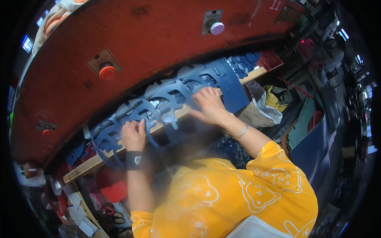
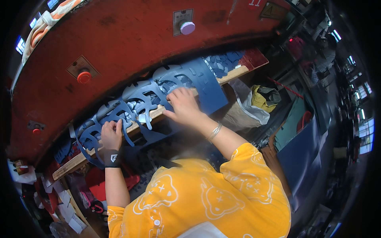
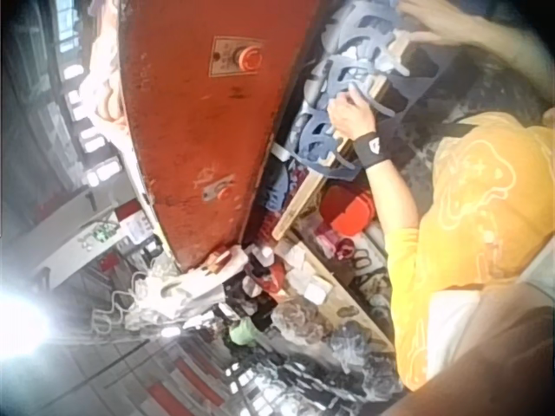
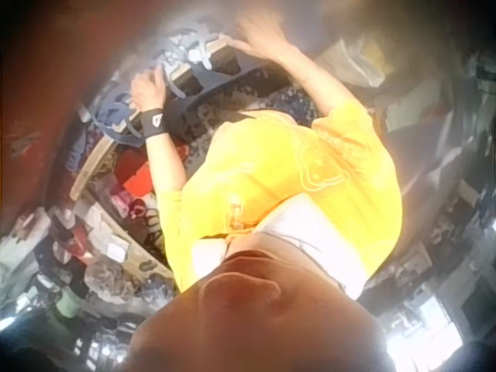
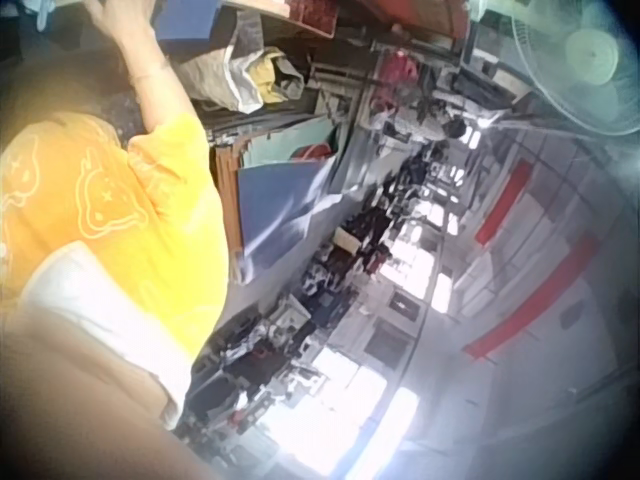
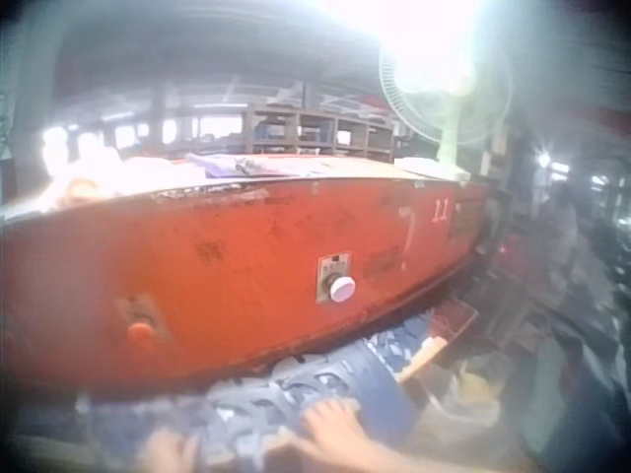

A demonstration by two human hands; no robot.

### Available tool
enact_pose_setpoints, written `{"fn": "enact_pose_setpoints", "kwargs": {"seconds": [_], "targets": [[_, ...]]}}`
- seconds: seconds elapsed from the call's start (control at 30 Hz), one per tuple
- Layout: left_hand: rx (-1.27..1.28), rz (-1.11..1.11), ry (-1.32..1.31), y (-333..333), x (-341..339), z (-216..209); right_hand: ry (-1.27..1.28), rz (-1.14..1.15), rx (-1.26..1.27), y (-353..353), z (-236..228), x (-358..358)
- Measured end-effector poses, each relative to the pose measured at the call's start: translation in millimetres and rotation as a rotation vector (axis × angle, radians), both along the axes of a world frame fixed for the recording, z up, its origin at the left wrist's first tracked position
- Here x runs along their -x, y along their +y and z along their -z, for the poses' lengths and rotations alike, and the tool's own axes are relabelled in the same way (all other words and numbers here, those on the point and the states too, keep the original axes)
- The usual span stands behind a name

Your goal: The person repeatedly places a blue rubber sheet onto a red industrial press, uses a wooden squeegee to press it, and removes cut-out shapes from the sheet. The person stacks the cut-out shapes and continues the cycle with additional sheets.

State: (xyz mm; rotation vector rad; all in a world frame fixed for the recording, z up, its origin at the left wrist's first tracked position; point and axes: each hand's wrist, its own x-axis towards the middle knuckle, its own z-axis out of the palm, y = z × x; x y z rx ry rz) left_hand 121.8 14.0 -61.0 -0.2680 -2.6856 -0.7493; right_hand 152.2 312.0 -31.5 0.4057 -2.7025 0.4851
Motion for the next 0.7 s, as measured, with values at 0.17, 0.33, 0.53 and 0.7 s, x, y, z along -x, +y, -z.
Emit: {"fn": "enact_pose_setpoints", "kwargs": {"seconds": [0.17, 0.33, 0.53, 0.7], "targets": [[-0.002, 0.026, 0.002, -0.1, -2.1, -3.8, -0.176, -0.020, -0.006, 7.7, -21.1, 11.6], [0.010, 0.009, -0.086, 1.5, -1.5, -8.9, -0.029, 0.079, 0.169, 26.6, -43.9, 86.2], [0.043, 0.118, -0.083, -1.9, 11.2, -12.5, 0.001, -0.023, -0.097, 43.0, -9.1, 187.4], [-0.030, 0.139, -0.130, -0.5, 37.4, -26.9, -0.107, 0.464, -0.252, 160.7, -27.7, 219.1]]}}
